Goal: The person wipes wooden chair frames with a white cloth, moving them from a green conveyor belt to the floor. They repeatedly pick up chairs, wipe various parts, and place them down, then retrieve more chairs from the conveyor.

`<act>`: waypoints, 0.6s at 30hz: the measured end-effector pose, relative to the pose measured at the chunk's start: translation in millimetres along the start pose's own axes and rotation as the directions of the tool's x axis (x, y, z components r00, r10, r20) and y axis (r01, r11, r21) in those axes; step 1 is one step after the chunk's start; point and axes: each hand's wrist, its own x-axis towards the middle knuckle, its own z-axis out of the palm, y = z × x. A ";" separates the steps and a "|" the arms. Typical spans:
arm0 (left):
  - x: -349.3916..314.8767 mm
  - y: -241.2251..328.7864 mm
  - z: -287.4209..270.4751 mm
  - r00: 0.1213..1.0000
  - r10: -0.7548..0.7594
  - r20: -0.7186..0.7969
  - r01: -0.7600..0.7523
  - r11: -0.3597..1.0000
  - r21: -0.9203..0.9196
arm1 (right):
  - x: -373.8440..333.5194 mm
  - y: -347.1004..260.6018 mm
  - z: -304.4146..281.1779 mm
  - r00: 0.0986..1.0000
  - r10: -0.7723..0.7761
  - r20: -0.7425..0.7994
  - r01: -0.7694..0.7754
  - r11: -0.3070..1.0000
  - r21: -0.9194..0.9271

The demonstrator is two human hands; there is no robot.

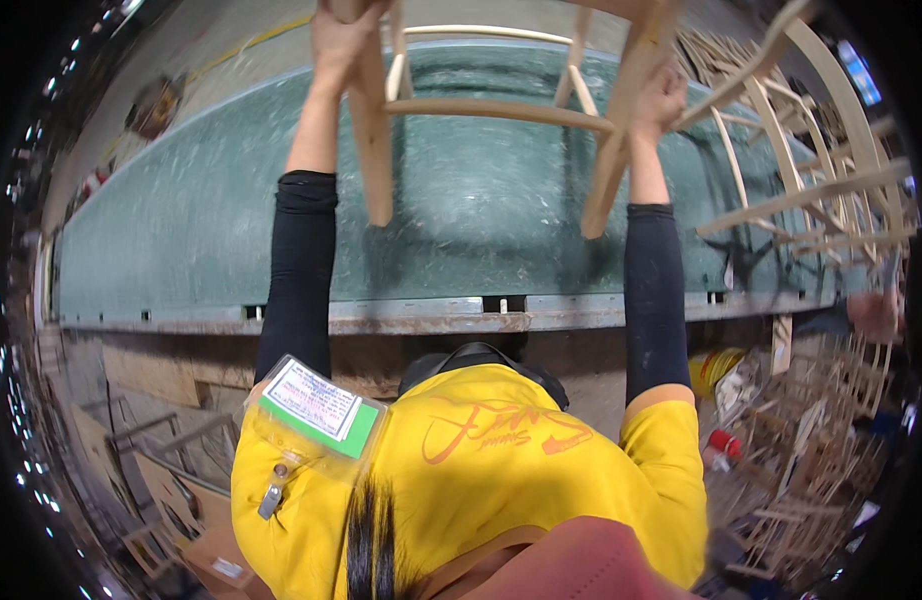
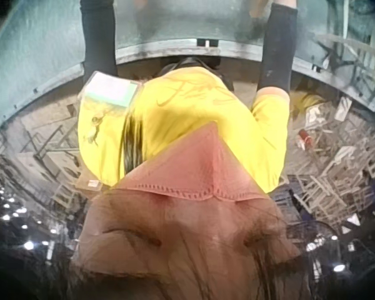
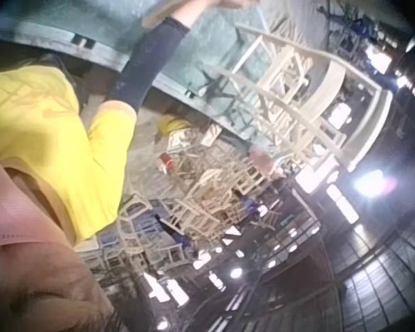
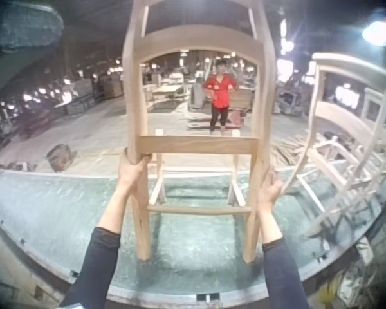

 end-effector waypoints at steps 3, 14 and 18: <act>4.1 -12.0 24.2 0.938 -0.160 0.308 0.199 0.974 -0.103 | 10.7 9.8 -15.3 0.998 -0.008 -0.067 0.014 0.996 0.092; -27.4 24.1 40.9 0.975 -0.183 0.124 0.217 0.894 -0.393 | -19.8 5.3 -74.7 0.937 0.292 -0.193 -0.304 0.952 -0.035; -86.7 19.8 13.2 0.985 -0.143 0.101 0.171 0.903 -0.394 | -52.3 -3.2 -105.7 0.881 0.469 -0.065 -0.466 0.883 0.056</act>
